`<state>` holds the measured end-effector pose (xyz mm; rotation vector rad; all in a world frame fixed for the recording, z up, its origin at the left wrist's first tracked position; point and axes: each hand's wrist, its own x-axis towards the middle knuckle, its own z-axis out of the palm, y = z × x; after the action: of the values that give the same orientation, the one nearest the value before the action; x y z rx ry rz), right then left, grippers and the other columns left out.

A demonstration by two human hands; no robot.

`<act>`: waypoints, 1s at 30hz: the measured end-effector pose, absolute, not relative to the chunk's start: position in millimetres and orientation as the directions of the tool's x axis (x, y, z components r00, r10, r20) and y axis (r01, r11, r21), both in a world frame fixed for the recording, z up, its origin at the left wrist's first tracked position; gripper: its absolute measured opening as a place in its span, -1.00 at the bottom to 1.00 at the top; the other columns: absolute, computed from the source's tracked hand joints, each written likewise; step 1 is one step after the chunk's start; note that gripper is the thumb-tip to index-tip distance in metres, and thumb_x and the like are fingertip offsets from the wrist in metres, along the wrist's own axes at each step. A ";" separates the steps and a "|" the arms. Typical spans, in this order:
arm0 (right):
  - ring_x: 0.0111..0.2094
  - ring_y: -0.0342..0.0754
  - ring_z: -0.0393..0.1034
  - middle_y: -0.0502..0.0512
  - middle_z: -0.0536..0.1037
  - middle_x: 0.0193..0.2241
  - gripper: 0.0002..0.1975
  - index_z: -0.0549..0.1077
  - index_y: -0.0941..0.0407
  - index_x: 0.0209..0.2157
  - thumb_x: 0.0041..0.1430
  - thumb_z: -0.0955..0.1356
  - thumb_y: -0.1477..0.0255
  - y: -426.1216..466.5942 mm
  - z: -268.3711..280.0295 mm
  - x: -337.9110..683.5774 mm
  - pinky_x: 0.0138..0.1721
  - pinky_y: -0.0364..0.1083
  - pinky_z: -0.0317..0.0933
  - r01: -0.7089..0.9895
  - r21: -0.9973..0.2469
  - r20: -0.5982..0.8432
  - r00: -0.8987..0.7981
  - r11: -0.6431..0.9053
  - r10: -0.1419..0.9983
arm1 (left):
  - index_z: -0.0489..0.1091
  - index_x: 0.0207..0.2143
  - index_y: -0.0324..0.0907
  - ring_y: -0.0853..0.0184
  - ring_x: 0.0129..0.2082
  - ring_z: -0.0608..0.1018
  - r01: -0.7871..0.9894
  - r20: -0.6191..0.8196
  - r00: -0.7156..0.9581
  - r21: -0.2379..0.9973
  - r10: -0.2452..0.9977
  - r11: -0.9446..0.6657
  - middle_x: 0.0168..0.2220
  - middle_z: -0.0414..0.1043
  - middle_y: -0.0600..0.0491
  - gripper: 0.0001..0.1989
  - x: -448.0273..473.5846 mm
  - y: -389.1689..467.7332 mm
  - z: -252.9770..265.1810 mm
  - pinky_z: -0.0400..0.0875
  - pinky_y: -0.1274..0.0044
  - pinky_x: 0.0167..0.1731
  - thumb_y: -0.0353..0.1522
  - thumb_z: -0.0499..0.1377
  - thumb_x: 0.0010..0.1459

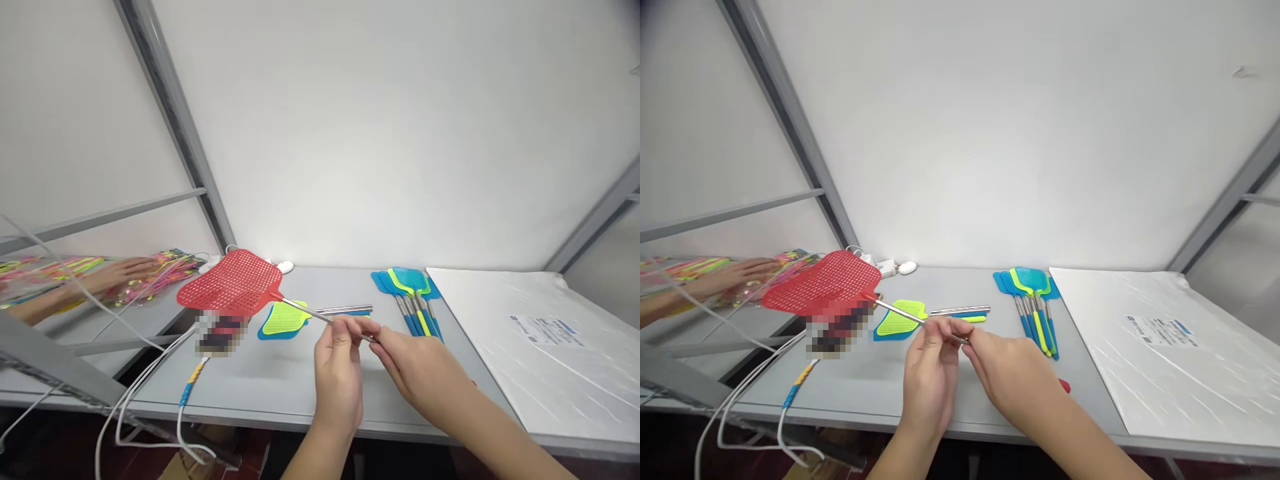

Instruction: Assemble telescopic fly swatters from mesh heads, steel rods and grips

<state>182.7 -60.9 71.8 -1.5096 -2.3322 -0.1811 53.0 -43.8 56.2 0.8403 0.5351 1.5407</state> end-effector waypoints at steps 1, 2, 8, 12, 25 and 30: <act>-0.63 -0.11 0.36 -0.09 0.48 -0.58 -0.74 0.27 0.06 -0.34 0.37 0.08 0.34 -65.8 71.5 184.0 -0.61 -0.11 -0.19 0.907 -0.062 0.358 -0.369 0.416 0.858 | 0.31 -0.45 -0.19 0.31 -0.28 0.51 -0.648 0.217 -0.020 0.740 0.976 -0.178 -0.38 0.46 0.01 -0.69 47.2 -43.7 59.2 0.34 0.45 -0.15 -0.22 0.00 0.30; -0.66 -0.12 0.32 -0.09 0.45 -0.62 -0.72 0.25 0.06 -0.38 0.38 0.08 0.33 -71.2 70.2 187.0 -0.62 -0.10 -0.22 0.913 -0.031 0.355 -0.370 0.406 0.859 | 0.31 -0.45 -0.19 0.33 -0.32 0.51 -0.660 0.226 -0.054 0.723 0.973 -0.204 -0.41 0.45 0.03 -0.70 40.8 -42.9 62.3 0.36 0.46 -0.18 -0.22 0.02 0.29; -0.68 -0.14 0.25 -0.12 0.38 -0.66 -0.72 0.21 0.06 -0.41 0.39 0.07 0.33 -105.2 49.1 224.2 -0.61 -0.10 -0.22 0.929 0.034 0.323 -0.358 0.367 0.876 | 0.33 -0.43 -0.20 0.39 -0.42 0.50 -0.724 0.187 -0.175 0.641 0.967 -0.255 -0.42 0.41 0.10 -0.75 8.4 -31.4 72.0 0.42 0.48 -0.23 -0.21 0.15 0.20; -0.65 -0.14 0.26 -0.11 0.40 -0.63 -0.73 0.25 0.06 -0.38 0.39 0.09 0.34 -110.7 41.1 239.8 -0.58 -0.10 -0.19 0.946 0.021 0.321 -0.312 0.323 0.894 | 0.37 -0.40 -0.19 0.39 -0.40 0.53 -0.710 0.184 -0.196 0.651 0.963 -0.269 -0.35 0.46 0.07 -0.71 18.2 -32.7 61.5 0.43 0.45 -0.20 -0.16 0.12 0.21; -0.59 -0.12 0.32 -0.06 0.48 -0.55 -0.74 0.31 0.09 -0.34 0.37 0.11 0.32 -68.1 49.6 203.4 -0.57 -0.11 -0.17 0.925 -0.052 0.336 -0.338 0.375 0.879 | 0.37 -0.37 -0.20 0.29 -0.32 0.55 -0.532 0.316 -0.142 0.775 0.938 -0.341 -0.37 0.49 0.00 -0.74 34.4 -39.8 52.4 0.41 0.39 -0.17 -0.19 0.10 0.23; -0.57 -0.10 0.34 -0.02 0.48 -0.54 -0.71 0.29 0.08 -0.39 0.38 0.10 0.34 -63.3 26.1 244.6 -0.55 -0.12 -0.07 0.936 0.018 0.326 -0.339 0.352 0.883 | 0.36 -0.38 -0.20 0.33 -0.40 0.54 -0.560 0.301 -0.248 0.731 0.921 -0.389 -0.41 0.43 0.06 -0.75 8.7 -8.5 59.9 0.45 0.41 -0.23 -0.20 0.12 0.22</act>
<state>244.6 -63.3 26.1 -1.6265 -2.3577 -0.2940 8.7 -8.5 59.9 0.8826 0.6016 1.8184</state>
